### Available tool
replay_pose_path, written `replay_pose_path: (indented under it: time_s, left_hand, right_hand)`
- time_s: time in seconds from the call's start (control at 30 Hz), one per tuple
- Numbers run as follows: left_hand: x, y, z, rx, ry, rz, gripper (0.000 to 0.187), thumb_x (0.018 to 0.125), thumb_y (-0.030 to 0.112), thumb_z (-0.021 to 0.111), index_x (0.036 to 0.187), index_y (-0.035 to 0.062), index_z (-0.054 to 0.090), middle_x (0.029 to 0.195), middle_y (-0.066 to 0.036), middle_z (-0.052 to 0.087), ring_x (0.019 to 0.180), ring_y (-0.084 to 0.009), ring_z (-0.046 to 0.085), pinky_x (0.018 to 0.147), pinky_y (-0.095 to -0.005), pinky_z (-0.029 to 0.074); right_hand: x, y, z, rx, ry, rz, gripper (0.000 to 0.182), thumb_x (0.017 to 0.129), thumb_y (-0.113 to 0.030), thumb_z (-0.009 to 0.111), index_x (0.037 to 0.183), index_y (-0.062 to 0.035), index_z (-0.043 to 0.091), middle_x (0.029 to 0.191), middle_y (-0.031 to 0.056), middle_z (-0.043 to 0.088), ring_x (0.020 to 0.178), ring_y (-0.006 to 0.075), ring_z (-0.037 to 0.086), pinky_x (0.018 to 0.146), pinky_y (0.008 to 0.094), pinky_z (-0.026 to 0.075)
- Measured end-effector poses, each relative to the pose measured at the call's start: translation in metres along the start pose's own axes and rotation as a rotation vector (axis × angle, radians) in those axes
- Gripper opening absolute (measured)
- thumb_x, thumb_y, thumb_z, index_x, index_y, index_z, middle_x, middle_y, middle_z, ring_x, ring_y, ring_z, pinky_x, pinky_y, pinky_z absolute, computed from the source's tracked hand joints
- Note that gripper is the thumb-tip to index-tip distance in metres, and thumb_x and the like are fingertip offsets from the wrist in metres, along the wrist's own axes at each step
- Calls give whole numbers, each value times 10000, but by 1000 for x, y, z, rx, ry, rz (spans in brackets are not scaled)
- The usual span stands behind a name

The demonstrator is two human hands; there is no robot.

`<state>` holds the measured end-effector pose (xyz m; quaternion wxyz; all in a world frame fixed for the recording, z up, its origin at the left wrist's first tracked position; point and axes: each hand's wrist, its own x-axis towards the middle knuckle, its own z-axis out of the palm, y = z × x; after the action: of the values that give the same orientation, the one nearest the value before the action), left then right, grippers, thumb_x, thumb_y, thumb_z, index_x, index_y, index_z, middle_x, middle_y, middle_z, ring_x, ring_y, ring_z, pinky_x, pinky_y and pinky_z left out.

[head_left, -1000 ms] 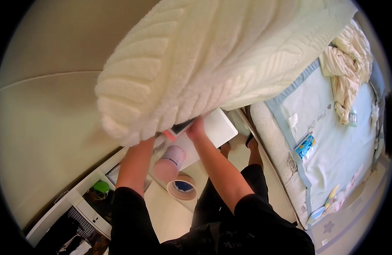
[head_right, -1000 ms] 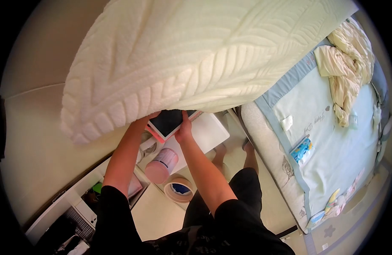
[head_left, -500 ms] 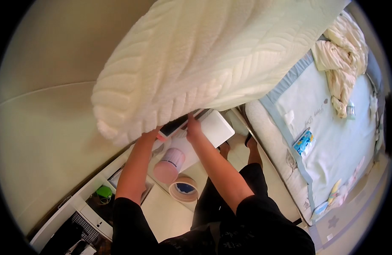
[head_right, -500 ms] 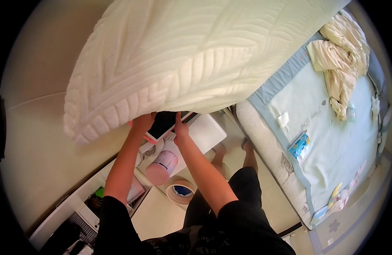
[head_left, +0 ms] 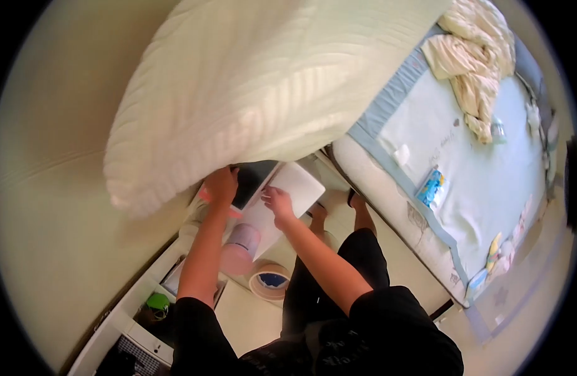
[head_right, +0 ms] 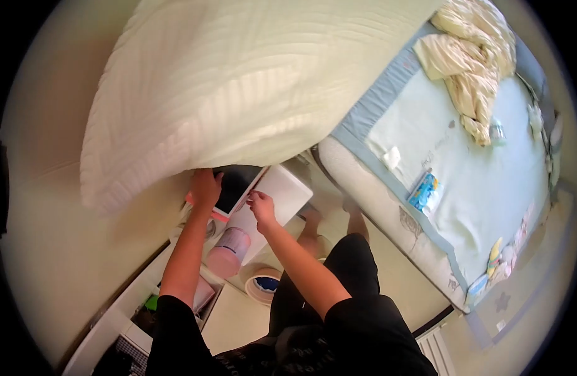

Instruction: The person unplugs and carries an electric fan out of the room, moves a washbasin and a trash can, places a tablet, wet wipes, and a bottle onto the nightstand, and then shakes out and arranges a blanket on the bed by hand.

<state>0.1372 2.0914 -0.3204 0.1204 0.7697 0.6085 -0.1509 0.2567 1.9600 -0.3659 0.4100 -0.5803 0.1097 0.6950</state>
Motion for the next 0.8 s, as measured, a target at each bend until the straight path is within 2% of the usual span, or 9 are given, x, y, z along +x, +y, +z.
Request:
replay_pose_path:
  time_s: [0.13, 0.23, 0.33, 0.37, 0.47, 0.53, 0.63, 0.73, 0.8]
  left_hand:
    - [-8, 5, 11, 121, 152, 44, 341, 857, 346, 634, 987, 31, 614, 1018, -180, 644, 970, -334, 607, 804, -460, 472]
    - [-8, 3, 16, 17, 21, -21, 549, 806, 262, 693, 1263, 46, 479, 1146, -190, 583, 1053, -376, 562, 894, -505, 432]
    - [-24, 14, 19, 50, 296, 91, 621, 791, 242, 691, 1328, 49, 445, 1240, -192, 541, 1155, -370, 509, 977, -505, 379]
    - [-31, 30, 7, -6, 197, -7, 691, 778, 207, 678, 1392, 62, 395, 1312, -208, 485, 1237, -381, 433, 1027, -508, 333]
    - [-60, 81, -6, -73, 346, 120, 591, 770, 206, 655, 1306, 36, 477, 1297, -214, 493, 1230, -406, 425, 1038, -527, 322]
    - [-81, 115, -5, -141, 338, 260, 715, 747, 152, 654, 1414, 92, 402, 1344, -204, 441, 1266, -390, 383, 1050, -518, 300]
    - [-114, 190, 10, -247, 234, 381, 709, 743, 153, 654, 1406, 85, 413, 1341, -206, 440, 1260, -390, 390, 1059, -517, 292]
    - [-139, 270, 43, -428, 64, 486, 699, 747, 157, 652, 1399, 69, 415, 1336, -220, 440, 1242, -405, 408, 1055, -515, 307]
    - [-147, 335, 59, -581, -56, 542, 709, 755, 127, 648, 1413, 65, 390, 1332, -211, 444, 1232, -384, 420, 1057, -471, 325]
  right_hand:
    - [-7, 0, -39, 31, 17, 2, 360, 945, -257, 484, 1196, -25, 598, 1074, 102, 634, 966, 218, 615, 866, 353, 471]
    - [-9, 2, -94, 107, 108, -24, 333, 947, -219, 488, 1214, -52, 595, 1007, 72, 646, 853, 175, 629, 745, 299, 485]
    - [0, 10, -172, 128, 217, -108, 337, 947, -191, 489, 1239, -44, 571, 1009, 90, 641, 787, 181, 644, 693, 289, 508]
    - [-7, 7, -197, 163, 255, -160, 338, 936, -168, 505, 1241, -37, 567, 1005, 102, 640, 749, 179, 640, 661, 285, 517]
    - [-31, -12, -267, 70, 426, -239, 358, 907, -166, 593, 1240, -40, 556, 925, 72, 630, 738, 138, 602, 647, 267, 492]
    - [-23, 6, -337, -36, 533, -364, 358, 898, -135, 625, 1235, -46, 546, 889, 42, 598, 727, 108, 557, 618, 245, 462]
    - [-50, -13, -408, 72, 793, -390, 480, 868, -159, 632, 1312, -79, 469, 1120, 109, 579, 908, 169, 562, 771, 312, 478]
    - [-72, -36, -470, 79, 1080, -489, 573, 858, -112, 615, 1380, -97, 378, 1245, 122, 510, 977, 181, 546, 793, 320, 474]
    - [-85, -55, -498, 257, 1007, -473, 619, 847, -117, 605, 1409, -98, 347, 1257, 117, 501, 1005, 187, 530, 804, 328, 469]
